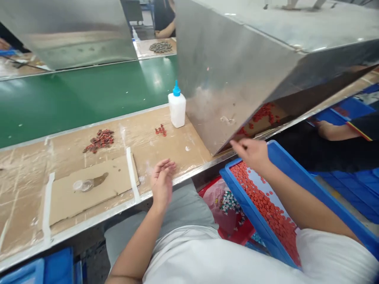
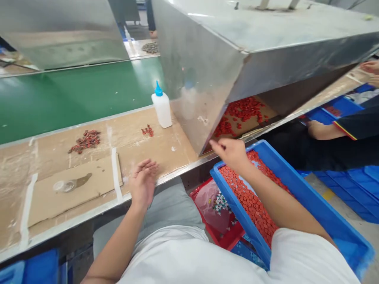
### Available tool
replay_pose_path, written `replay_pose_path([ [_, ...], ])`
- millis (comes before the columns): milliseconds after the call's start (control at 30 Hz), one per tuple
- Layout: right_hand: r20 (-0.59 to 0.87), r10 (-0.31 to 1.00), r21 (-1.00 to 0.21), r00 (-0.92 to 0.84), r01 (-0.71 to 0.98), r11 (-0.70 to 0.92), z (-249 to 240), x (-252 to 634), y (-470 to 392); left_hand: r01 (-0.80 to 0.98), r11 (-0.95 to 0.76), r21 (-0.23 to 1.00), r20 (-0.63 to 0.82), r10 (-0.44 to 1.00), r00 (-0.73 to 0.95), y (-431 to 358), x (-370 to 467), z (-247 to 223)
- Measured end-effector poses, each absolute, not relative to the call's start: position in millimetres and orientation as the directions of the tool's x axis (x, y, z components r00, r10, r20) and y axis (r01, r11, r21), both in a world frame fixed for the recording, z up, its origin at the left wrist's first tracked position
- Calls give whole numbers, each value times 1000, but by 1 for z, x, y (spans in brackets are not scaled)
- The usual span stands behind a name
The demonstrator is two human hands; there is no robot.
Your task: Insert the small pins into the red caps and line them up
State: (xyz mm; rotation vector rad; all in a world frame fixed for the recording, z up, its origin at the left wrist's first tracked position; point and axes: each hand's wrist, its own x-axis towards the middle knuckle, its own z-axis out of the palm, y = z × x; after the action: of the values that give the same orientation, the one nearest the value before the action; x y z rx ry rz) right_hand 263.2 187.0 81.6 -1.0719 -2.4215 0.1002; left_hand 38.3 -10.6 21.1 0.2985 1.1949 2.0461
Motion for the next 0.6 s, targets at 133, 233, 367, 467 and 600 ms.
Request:
replay_pose_path([
  [133, 531, 205, -86, -822, 189, 978, 84, 216, 103, -875, -74, 478, -312, 917, -248, -15, 56, 52],
  [233, 566, -2, -15, -824, -13, 1000, 83, 174, 72, -968, 75, 241, -342, 940, -13, -26, 57, 72],
  [367, 526, -94, 61, -845, -73, 995, 83, 127, 58, -998, -65, 26, -360, 930, -70, -47, 38, 81],
  [467, 461, -174, 91, -870, -149, 985, 83, 99, 51, -976, -218, 24, -368, 906, -211, -61, 17, 77],
  [600, 449, -232, 18, -863, -250, 968, 80, 69, 40, -933, -326, 154, -390, 847, -361, -76, -4, 71],
])
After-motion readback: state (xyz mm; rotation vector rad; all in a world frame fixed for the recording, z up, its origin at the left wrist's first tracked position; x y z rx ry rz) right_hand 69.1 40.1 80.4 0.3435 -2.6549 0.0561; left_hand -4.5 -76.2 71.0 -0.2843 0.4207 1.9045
